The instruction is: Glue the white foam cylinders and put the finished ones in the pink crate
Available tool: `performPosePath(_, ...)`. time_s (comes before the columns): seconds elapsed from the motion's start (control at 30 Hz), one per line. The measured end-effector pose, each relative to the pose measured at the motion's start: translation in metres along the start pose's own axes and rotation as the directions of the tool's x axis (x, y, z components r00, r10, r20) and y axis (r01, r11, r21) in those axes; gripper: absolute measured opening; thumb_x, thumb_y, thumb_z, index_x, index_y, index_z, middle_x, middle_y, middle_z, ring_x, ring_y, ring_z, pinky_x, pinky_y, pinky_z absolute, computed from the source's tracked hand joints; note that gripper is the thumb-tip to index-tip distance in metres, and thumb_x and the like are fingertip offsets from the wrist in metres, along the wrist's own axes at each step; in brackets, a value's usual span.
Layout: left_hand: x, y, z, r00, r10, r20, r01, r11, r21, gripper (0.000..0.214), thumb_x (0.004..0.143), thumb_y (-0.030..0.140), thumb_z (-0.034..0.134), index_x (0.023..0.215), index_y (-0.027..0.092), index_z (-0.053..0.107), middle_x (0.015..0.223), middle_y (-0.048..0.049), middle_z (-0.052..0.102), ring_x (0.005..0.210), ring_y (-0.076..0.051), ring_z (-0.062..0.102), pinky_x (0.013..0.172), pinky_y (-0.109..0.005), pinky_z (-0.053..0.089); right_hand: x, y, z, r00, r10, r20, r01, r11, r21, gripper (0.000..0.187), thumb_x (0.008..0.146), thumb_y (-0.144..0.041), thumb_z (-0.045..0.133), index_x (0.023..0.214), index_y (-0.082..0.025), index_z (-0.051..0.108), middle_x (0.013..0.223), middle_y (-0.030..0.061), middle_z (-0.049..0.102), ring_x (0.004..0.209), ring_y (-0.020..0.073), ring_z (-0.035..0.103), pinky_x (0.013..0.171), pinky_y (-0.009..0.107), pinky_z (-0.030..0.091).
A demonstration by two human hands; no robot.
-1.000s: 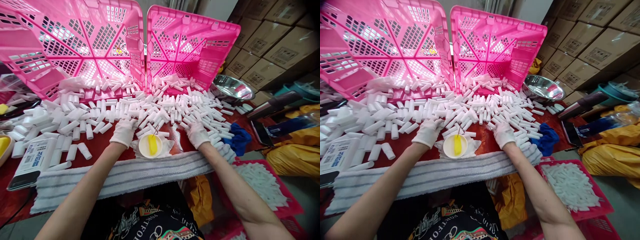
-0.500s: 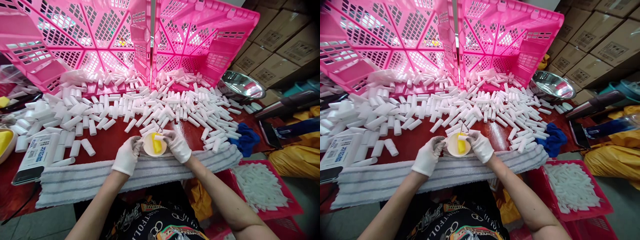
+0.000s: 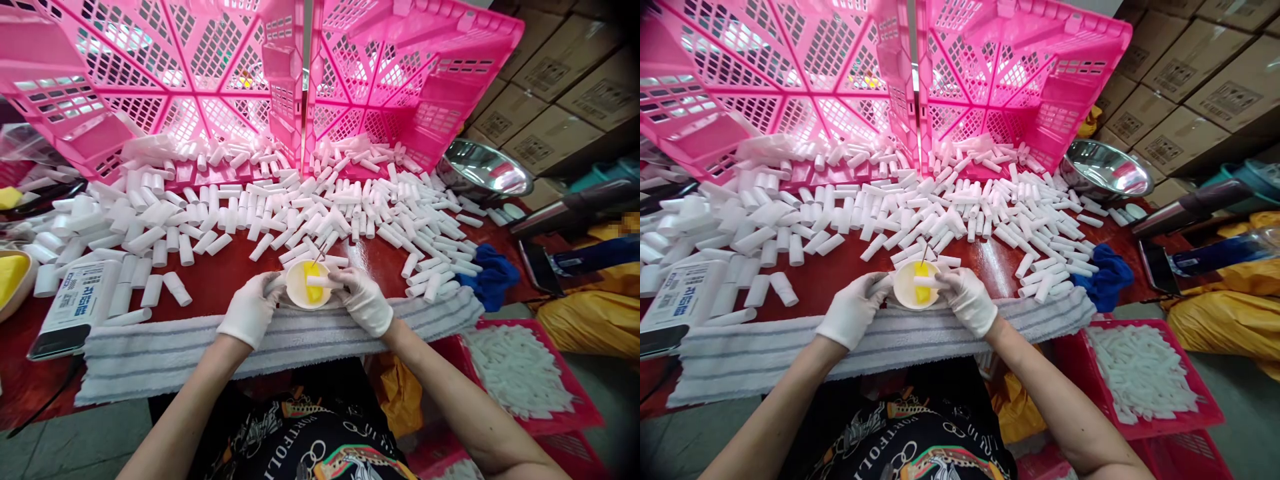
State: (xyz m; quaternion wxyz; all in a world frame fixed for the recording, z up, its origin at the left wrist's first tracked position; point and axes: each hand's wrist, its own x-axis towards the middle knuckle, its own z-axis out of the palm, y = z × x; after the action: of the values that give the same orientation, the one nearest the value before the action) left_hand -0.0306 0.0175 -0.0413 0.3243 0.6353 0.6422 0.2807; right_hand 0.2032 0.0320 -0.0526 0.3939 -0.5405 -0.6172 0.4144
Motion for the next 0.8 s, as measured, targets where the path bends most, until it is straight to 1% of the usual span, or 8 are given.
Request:
performPosePath(0.1, -0.001, 0.006, 0.001, 0.999, -0.033, -0.012, 0.033, 0.999, -0.025, 0.040, 0.082, 0.046, 0.050, 0.110, 0.020, 0.059, 0.108, -0.0076, 0.066, 0.098, -0.022, 0.061, 0.089, -0.034, 0.046, -0.005, 0.001, 0.004, 0.997, -0.054, -0.053, 0.052, 0.997, -0.054, 0.029, 0.078, -0.039, 0.061, 0.101, -0.023, 0.067, 0.098, 0.0043, 0.068, 0.091, 0.0191, 0.063, 0.087, 0.033, 0.050)
performPosePath(0.27, -0.003, 0.010, 0.000, 0.996, -0.073, -0.048, 0.068, 0.993, -0.097, 0.039, 0.079, 0.046, 0.054, 0.106, 0.018, 0.059, 0.104, -0.0077, 0.066, 0.096, -0.021, 0.061, 0.088, -0.034, 0.046, -0.012, 0.007, 0.008, 0.983, -0.185, 0.020, 0.186, 0.973, -0.135, 0.021, 0.076, -0.034, 0.063, 0.090, -0.020, 0.070, 0.084, 0.0045, 0.067, 0.074, 0.0168, 0.062, 0.073, 0.031, 0.051)
performPosePath(0.43, -0.008, 0.007, 0.000, 0.993, -0.108, -0.045, 0.101, 0.987, -0.123, 0.043, 0.075, 0.050, 0.057, 0.103, 0.018, 0.057, 0.100, -0.0082, 0.067, 0.092, -0.022, 0.063, 0.084, -0.033, 0.048, -0.016, 0.005, 0.010, 0.975, -0.203, -0.093, 0.180, 0.961, -0.209, 0.027, 0.076, -0.032, 0.063, 0.101, -0.022, 0.067, 0.096, 0.0077, 0.066, 0.089, 0.0202, 0.061, 0.085, 0.036, 0.048)
performPosePath(0.57, -0.012, 0.003, -0.001, 0.994, -0.109, -0.026, 0.106, 0.991, -0.082, 0.039, 0.074, 0.044, 0.058, 0.103, 0.018, 0.056, 0.101, -0.0080, 0.067, 0.095, -0.023, 0.062, 0.086, -0.034, 0.047, -0.016, -0.005, 0.010, 0.962, -0.272, 0.006, 0.265, 0.933, -0.242, 0.012, 0.076, -0.028, 0.062, 0.081, -0.020, 0.070, 0.077, 0.0055, 0.065, 0.074, 0.0179, 0.059, 0.074, 0.033, 0.047)
performPosePath(0.63, -0.013, 0.003, -0.002, 0.993, -0.113, -0.030, 0.110, 0.990, -0.089, 0.040, 0.074, 0.043, 0.058, 0.104, 0.018, 0.055, 0.102, -0.0083, 0.066, 0.096, -0.022, 0.062, 0.087, -0.034, 0.047, -0.019, -0.012, 0.008, 0.965, -0.245, 0.099, 0.262, 0.936, -0.235, 0.016, 0.077, -0.029, 0.061, 0.067, -0.019, 0.068, 0.063, 0.0023, 0.059, 0.060, 0.0136, 0.054, 0.064, 0.029, 0.045)
performPosePath(0.67, -0.013, 0.003, -0.003, 0.993, -0.115, -0.037, 0.111, 0.989, -0.099, 0.040, 0.074, 0.043, 0.059, 0.104, 0.018, 0.054, 0.102, -0.0083, 0.066, 0.096, -0.022, 0.062, 0.087, -0.034, 0.047, -0.022, -0.015, 0.008, 0.971, -0.215, 0.109, 0.234, 0.947, -0.219, 0.020, 0.078, -0.030, 0.060, 0.062, -0.019, 0.066, 0.059, 0.0012, 0.056, 0.057, 0.0121, 0.052, 0.060, 0.028, 0.044)
performPosePath(0.73, -0.015, 0.006, -0.004, 0.993, -0.109, -0.052, 0.102, 0.987, -0.123, 0.039, 0.073, 0.043, 0.060, 0.102, 0.017, 0.054, 0.101, -0.0076, 0.066, 0.094, -0.021, 0.062, 0.087, -0.033, 0.047, -0.031, -0.022, 0.007, 0.984, -0.172, 0.054, 0.178, 0.971, -0.160, 0.020, 0.075, -0.035, 0.065, 0.063, -0.019, 0.065, 0.063, 0.0013, 0.057, 0.059, 0.0123, 0.053, 0.060, 0.027, 0.044)
performPosePath(0.8, -0.019, 0.012, -0.004, 0.996, -0.077, -0.051, 0.068, 0.985, -0.157, 0.038, 0.072, 0.043, 0.061, 0.098, 0.017, 0.054, 0.098, -0.0065, 0.066, 0.092, -0.019, 0.062, 0.086, -0.032, 0.047, -0.040, -0.027, 0.005, 0.992, -0.119, -0.049, 0.116, 0.991, -0.065, 0.020, 0.070, -0.039, 0.069, 0.076, -0.020, 0.066, 0.078, 0.0034, 0.063, 0.072, 0.0150, 0.059, 0.067, 0.028, 0.048)
